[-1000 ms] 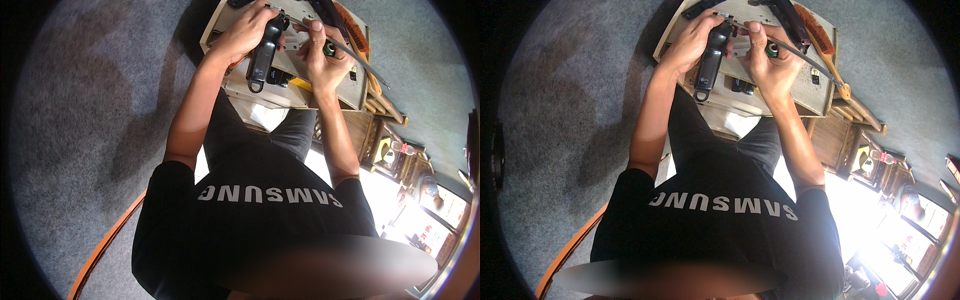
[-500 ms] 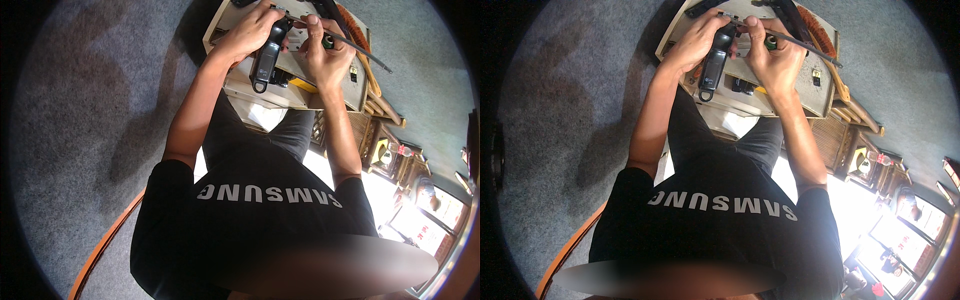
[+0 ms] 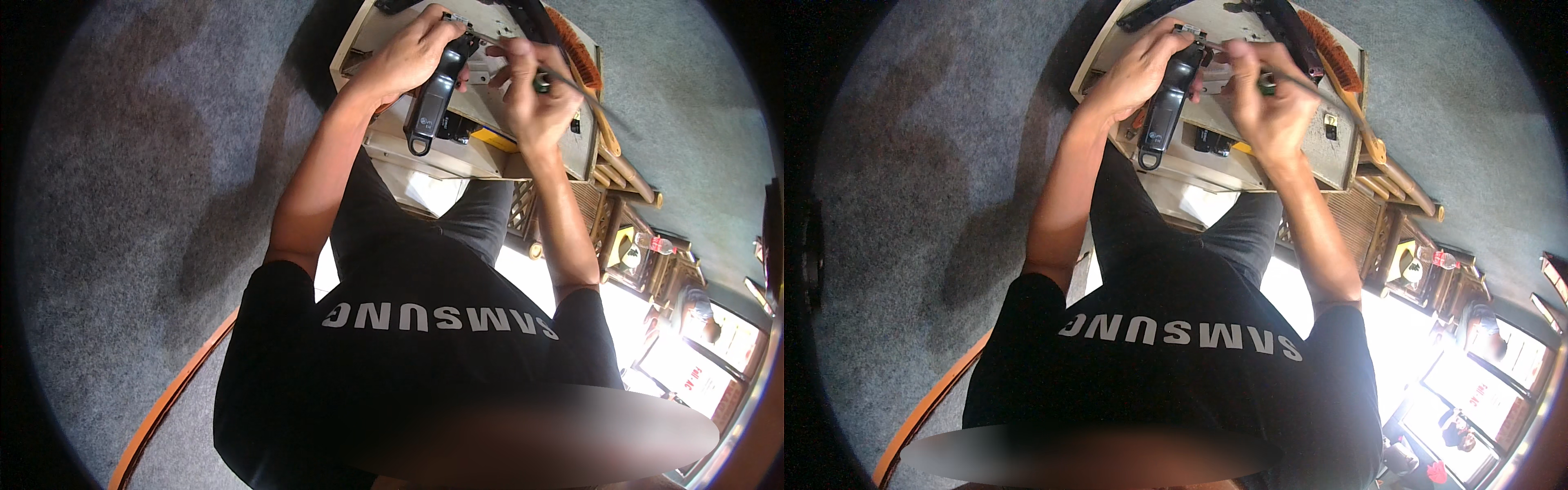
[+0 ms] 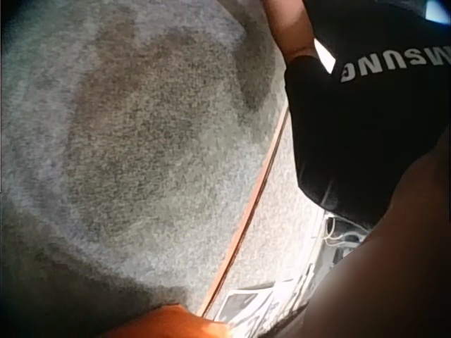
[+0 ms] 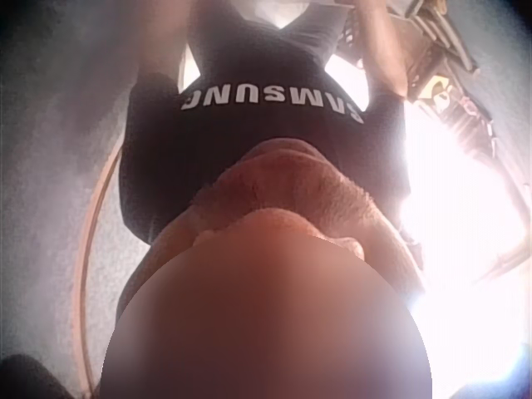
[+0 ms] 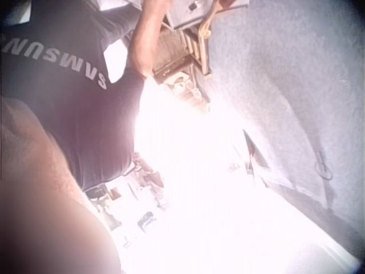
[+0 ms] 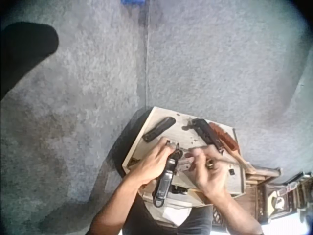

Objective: The person repairs a hair clipper by using a screwdriver to remove and replace screws from the blade assembly.

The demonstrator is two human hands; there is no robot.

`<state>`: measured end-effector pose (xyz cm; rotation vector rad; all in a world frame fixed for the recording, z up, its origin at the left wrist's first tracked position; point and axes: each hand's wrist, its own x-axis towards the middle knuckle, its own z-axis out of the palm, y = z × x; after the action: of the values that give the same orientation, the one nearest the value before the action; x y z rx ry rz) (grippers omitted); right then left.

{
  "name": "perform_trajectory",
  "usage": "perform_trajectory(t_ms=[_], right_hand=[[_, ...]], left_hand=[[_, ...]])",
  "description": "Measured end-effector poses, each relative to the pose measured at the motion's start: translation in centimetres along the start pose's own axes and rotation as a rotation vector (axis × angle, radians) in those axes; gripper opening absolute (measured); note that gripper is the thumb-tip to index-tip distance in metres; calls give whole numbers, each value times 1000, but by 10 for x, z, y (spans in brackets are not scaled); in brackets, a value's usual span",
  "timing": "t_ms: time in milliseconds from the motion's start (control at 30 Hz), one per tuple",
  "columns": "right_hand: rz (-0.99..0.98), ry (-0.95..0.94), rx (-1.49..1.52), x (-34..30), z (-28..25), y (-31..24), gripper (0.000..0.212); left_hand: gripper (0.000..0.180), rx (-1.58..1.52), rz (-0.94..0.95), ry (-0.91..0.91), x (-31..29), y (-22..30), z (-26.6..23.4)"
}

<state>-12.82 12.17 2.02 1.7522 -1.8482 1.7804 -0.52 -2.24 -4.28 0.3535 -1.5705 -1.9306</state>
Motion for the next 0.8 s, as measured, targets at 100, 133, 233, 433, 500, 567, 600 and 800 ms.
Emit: perform_trajectory(t_ms=[100, 133, 233, 433, 500, 567, 600, 800], right_hand=[[214, 105, 242, 3, -2, -2, 33], [209, 112, 266, 3, -2, -3, 32], [168, 121, 310, 0, 3, 0, 31], [35, 59, 130, -1, 8, 8, 26], [22, 53, 95, -1, 9, 10, 26], [10, 47, 59, -1, 9, 12, 25], [-25, 20, -1, -1, 8, 14, 28], [32, -48, -21, 10, 3, 9, 21]], left_hand=[[26, 41, -7, 7, -3, 3, 0], [27, 53, -6, 4, -2, 3, 0], [28, 69, -8, 3, -2, 6, 1], [30, 102, -6, 0, -3, 9, 1], [31, 105, -4, -1, -2, 10, 1], [32, 113, -2, -2, -3, 10, 1], [32, 114, 1, -2, -4, 11, 2], [30, 140, 8, -5, -4, 10, 1]])
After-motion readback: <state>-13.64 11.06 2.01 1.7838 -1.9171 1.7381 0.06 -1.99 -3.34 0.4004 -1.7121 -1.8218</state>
